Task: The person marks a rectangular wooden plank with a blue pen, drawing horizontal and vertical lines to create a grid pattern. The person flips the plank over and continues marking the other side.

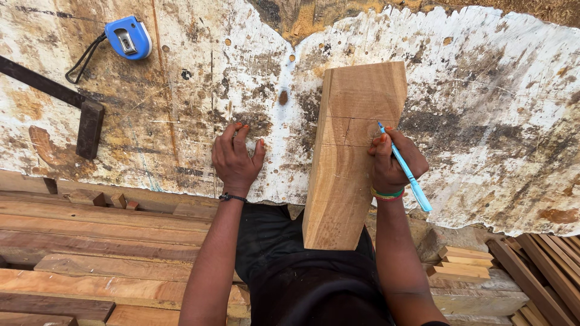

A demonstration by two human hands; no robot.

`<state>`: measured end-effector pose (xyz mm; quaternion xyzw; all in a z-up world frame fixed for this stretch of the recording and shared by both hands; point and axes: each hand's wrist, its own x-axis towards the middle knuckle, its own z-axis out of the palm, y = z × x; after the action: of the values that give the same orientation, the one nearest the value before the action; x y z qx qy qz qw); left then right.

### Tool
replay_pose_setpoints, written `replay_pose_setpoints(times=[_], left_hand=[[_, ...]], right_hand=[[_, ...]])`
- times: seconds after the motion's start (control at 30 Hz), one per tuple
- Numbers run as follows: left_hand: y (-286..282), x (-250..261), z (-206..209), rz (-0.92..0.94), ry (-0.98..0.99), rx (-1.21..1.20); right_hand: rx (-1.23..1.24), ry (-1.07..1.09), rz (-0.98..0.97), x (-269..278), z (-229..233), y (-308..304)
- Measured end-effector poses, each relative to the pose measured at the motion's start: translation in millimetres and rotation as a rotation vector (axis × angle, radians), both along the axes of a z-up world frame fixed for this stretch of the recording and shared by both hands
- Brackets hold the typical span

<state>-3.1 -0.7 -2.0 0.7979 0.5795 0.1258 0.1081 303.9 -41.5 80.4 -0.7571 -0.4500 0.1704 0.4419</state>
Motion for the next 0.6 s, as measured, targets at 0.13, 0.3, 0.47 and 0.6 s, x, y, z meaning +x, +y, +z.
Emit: replay_pose_setpoints(times=[0.13,0.3,0.47,0.6], left_hand=[[1,1,-1,0.004,-0.022,-0.012],[-2,0,-3,0.003,-0.005,-0.006],[-1,1,-2,-0.005,0.002,0.000],[0,2,0,-0.002,-0.019,-0.008]], right_hand=[[0.018,0.006,-0.005,2,-4,-1],[-0.002,-0.094,-0.043,6,-13,-11],[-0.022,-0.154,-0.055,11,-20,-19],[0.020,-0.132,-0.047,11,-24,-22]])
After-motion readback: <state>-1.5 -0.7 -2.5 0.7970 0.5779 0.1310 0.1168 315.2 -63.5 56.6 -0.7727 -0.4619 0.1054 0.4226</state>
